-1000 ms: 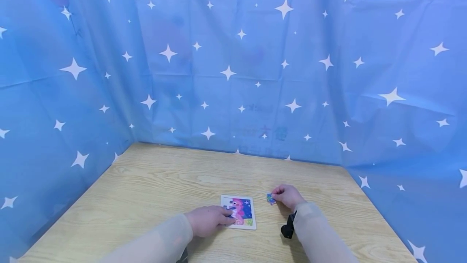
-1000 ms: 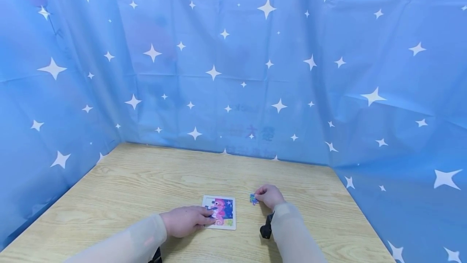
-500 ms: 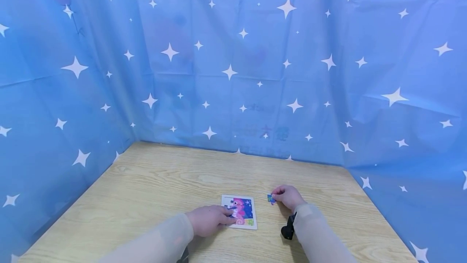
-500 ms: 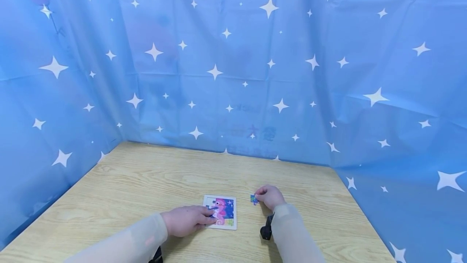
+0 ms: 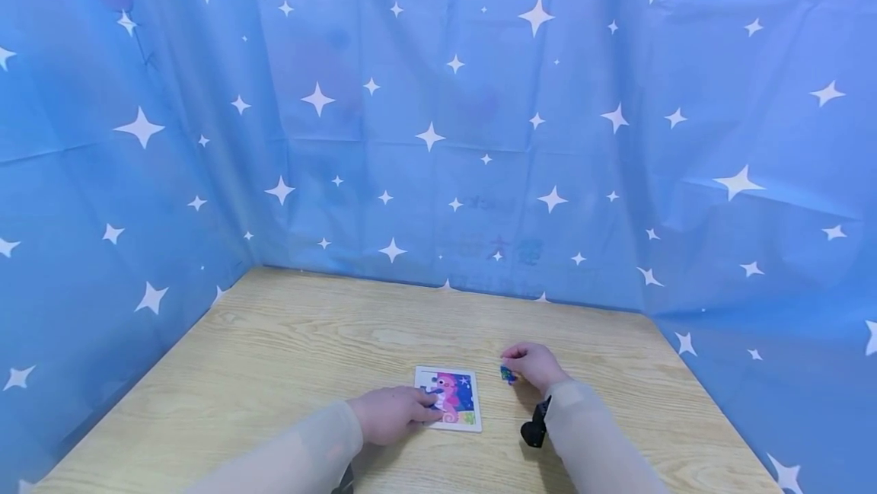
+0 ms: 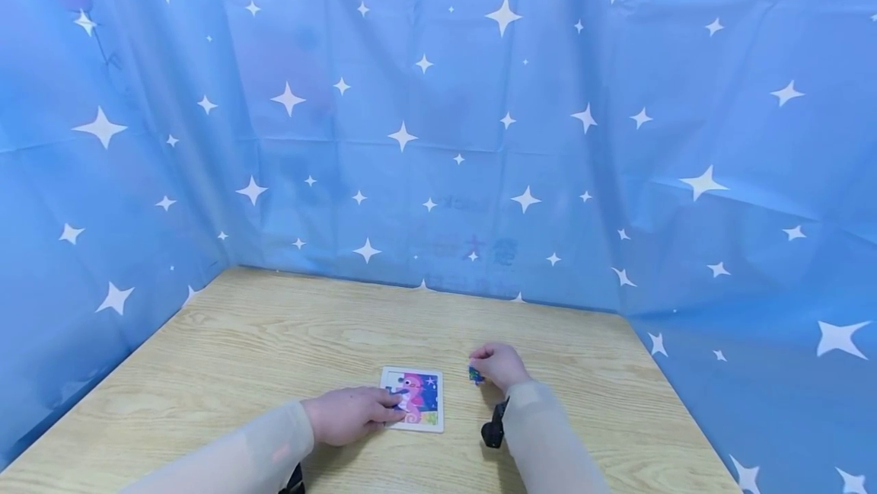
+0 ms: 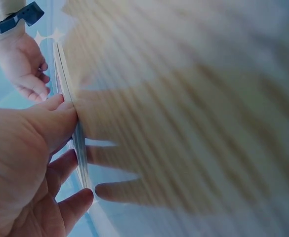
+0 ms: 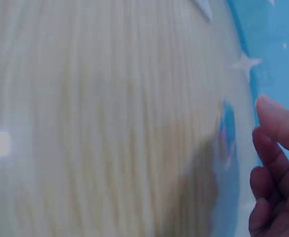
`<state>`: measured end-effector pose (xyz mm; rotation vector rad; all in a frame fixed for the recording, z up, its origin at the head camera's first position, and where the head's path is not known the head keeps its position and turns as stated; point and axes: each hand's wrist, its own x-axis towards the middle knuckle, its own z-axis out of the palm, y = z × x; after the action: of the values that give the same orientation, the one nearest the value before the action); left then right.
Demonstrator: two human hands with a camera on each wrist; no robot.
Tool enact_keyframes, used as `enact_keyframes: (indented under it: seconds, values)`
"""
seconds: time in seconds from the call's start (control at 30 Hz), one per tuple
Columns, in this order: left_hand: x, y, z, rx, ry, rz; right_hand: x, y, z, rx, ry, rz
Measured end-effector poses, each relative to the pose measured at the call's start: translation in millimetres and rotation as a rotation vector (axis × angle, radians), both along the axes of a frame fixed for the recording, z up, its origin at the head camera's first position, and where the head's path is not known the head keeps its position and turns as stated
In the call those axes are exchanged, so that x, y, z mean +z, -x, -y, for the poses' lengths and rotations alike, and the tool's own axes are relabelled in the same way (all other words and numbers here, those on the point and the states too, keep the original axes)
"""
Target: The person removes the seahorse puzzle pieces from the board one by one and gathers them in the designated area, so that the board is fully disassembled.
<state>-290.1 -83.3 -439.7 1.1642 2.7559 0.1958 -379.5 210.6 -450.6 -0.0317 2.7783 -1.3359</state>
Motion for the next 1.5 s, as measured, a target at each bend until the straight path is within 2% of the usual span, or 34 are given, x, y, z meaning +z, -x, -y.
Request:
enact_keyframes:
  seconds: [0.2,0.37,0.63,0.83,0.97,1.17,1.33,1.5]
  values:
    - [1.6,-0.1,0.0,-0.017,0.004,0.000,6.4,1.2,27.2,0.081,0.002,0.004]
    - [1.0,1.0,0.1,-0.030,0.000,-0.003,3.3,2.1,50.8,0.168,-0.011,0.006]
    - [-1.2,1.5,1.0,-0.075,-0.003,-0.067,-2.0,-3.6,80.0,0.331,-0.008,0.008]
    - [0.5,1.0,0.7,-0.084,-0.002,-0.076,-9.0,-3.9,89.8,0.447,-0.076,-0.020]
    - [0.1,1.6,0.4,-0.088,0.004,-0.093,-6.8,-6.3,93.7,0.464,-0.132,-0.032]
    - [-1.5,3.5,0.9,-0.069,-0.015,-0.053,0.0,-12.0,98.7,0.452,-0.189,-0.020]
    - [-2.2,3.8,1.7,-0.076,-0.026,-0.050,1.0,-13.7,101.3,0.440,-0.189,-0.002]
    - [-2.3,2.5,1.5,-0.083,-0.008,-0.083,-1.3,-11.8,101.7,0.427,-0.173,0.005]
